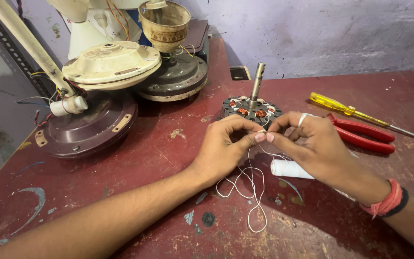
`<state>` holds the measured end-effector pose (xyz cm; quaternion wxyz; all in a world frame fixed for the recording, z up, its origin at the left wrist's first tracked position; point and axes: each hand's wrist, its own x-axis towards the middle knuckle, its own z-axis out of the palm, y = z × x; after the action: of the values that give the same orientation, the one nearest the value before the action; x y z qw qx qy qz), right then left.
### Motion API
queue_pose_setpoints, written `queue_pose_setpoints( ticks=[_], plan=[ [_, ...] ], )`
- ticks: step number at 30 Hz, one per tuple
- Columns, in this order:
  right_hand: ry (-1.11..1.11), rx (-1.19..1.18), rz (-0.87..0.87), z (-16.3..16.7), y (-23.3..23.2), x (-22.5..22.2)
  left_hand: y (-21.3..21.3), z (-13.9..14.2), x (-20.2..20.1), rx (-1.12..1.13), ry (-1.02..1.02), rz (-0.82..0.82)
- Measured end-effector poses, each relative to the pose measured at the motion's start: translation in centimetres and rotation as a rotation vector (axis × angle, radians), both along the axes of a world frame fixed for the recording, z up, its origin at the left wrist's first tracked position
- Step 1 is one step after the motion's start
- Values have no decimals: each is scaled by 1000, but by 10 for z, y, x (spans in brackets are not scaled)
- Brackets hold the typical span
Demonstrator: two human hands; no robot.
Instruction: The person ties white thread around copper windings on a motor stator, secures the knot, and trims excess thread with pliers. They repeat the process on another winding, pulling thread from a spool and cutting it as needed.
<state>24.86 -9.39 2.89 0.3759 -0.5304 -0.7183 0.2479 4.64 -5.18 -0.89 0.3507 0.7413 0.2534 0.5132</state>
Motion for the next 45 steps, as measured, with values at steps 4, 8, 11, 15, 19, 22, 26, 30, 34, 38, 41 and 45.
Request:
queue_pose_setpoints(
  ticks=[4, 8, 11, 15, 19, 22, 26, 30, 34, 38, 41, 45],
  plan=[
    [7, 85, 24, -1, -2, -1, 1, -2, 0, -72, -1, 16],
    [-30, 212, 104, -1, -1, 2, 2, -2, 0, -27, 5, -3],
    [-14, 263, 120, -2, -1, 3, 1, -2, 0, -8, 31, -5],
    [-22, 136, 13, -2, -1, 2, -2, 1, 0, -5, 58, 24],
    [2, 82, -15, 0, -3, -2, -3, 4, -1, 49, 5, 22],
    [-40, 68, -42, 1, -5, -6, -6, 3, -1, -215, -34, -19],
    [-92, 117, -27, 4, -5, -8, -6, 3, -2, -219, -124, -76],
    [-92, 146, -17, 4, -6, -8, -7, 4, 0, -216, -118, -42],
    [-54, 121, -25, 4, -6, -7, -13, 6, 1, -162, -72, -1],
    [-70, 182, -10, 3, -7, -7, -16, 10, -1, 0, 3, 72],
    [-101, 270, 23, 3, -7, -6, -17, 11, -1, 69, 30, 95],
    [-131, 308, 20, 2, -8, -5, -18, 10, -1, 222, 121, 149]
  ],
)
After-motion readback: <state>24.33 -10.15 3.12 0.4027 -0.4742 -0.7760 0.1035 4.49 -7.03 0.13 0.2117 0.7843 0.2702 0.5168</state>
